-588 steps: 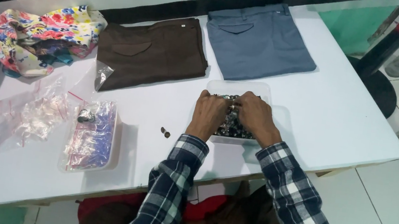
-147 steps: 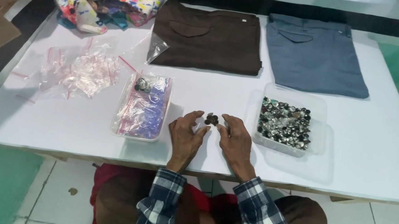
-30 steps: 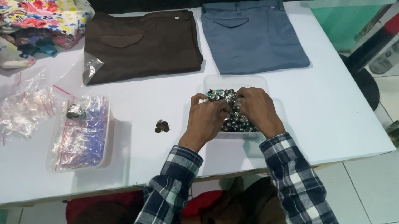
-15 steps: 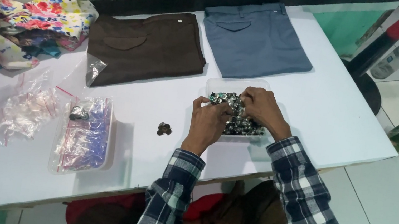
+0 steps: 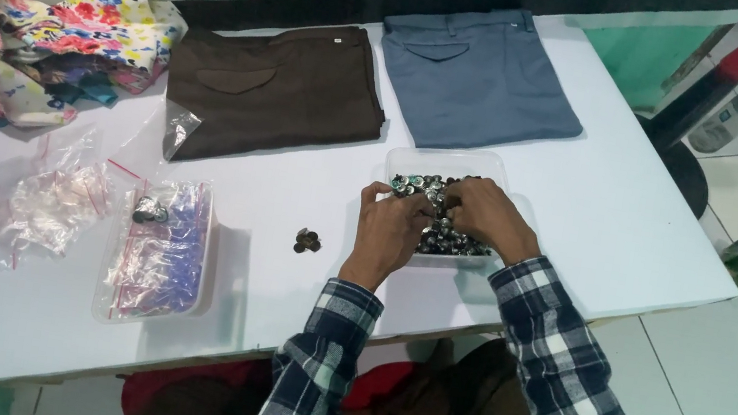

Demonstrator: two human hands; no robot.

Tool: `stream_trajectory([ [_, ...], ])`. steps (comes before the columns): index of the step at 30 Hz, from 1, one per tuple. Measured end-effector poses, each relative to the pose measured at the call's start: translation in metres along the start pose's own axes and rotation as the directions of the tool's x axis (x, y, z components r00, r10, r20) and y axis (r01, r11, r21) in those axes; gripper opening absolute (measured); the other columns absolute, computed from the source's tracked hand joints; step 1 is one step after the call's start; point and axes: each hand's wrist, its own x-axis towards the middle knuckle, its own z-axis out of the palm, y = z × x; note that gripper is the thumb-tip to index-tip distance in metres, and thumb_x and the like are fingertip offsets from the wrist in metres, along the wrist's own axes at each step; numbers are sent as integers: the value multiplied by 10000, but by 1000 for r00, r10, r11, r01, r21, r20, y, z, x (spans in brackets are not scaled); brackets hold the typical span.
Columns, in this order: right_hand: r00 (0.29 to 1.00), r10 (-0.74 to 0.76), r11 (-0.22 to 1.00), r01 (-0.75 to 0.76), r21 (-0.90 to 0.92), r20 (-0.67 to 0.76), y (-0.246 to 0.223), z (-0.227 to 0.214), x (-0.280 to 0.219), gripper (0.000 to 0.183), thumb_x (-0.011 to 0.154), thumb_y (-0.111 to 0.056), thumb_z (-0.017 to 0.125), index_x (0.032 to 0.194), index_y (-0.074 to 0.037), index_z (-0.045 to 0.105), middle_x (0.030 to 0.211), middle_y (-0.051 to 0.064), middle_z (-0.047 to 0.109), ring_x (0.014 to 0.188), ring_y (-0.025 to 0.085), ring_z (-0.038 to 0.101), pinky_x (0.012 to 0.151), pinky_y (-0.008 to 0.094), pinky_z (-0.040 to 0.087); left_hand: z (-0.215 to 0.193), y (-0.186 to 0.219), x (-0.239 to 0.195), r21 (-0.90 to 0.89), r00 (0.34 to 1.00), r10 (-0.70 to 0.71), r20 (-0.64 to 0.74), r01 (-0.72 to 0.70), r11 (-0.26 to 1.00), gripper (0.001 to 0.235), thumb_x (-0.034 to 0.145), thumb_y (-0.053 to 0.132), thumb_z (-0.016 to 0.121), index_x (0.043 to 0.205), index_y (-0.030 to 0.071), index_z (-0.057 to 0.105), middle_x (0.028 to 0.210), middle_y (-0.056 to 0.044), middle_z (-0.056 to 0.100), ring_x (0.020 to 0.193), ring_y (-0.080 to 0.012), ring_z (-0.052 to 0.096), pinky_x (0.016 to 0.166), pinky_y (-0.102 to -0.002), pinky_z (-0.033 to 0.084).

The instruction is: The person sorts small metal buttons from a clear container, places them into small plastic bags, and seals the bags. The person repeats this process multiple times, handling the buttons and bags by hand.

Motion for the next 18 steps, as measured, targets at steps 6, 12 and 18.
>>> stream_trajectory([
  [6, 996, 41, 977, -23, 212, -82, 24, 9, 13, 240, 938, -124, 603, 1116, -40, 739, 1020, 217, 741, 988, 401, 714, 854, 439, 570, -6, 7, -3, -31, 1000, -13, -29, 12, 999, 68, 936, 160, 677, 992, 168, 714, 828, 21, 765, 849, -149, 743, 1178, -396, 203],
  [12, 1000, 19, 995, -19, 101, -2, -23, -25, -19, 271, 921, -202, 667, 1148, -75, 744, 1108, 222, 738, 1086, 418, 688, 945, 481, 555, -4, 5, 0, -42, 1000, -24, -12, 23, 999, 71, 942, 154, 673, 998, 163, 716, 823, 7, 765, 855, -149, 741, 1179, -392, 184],
  [18, 998, 48, 993, -43, 114, -42, -19, -17, -21, 276, 915, -125, 582, 1116, -78, 765, 1051, 177, 760, 1028, 372, 713, 911, 458, 556, -6, 7, -1, -62, 1000, -21, -20, 20, 998, 75, 943, 155, 668, 993, 182, 718, 825, 19, 762, 864, -149, 740, 1181, -393, 187],
])
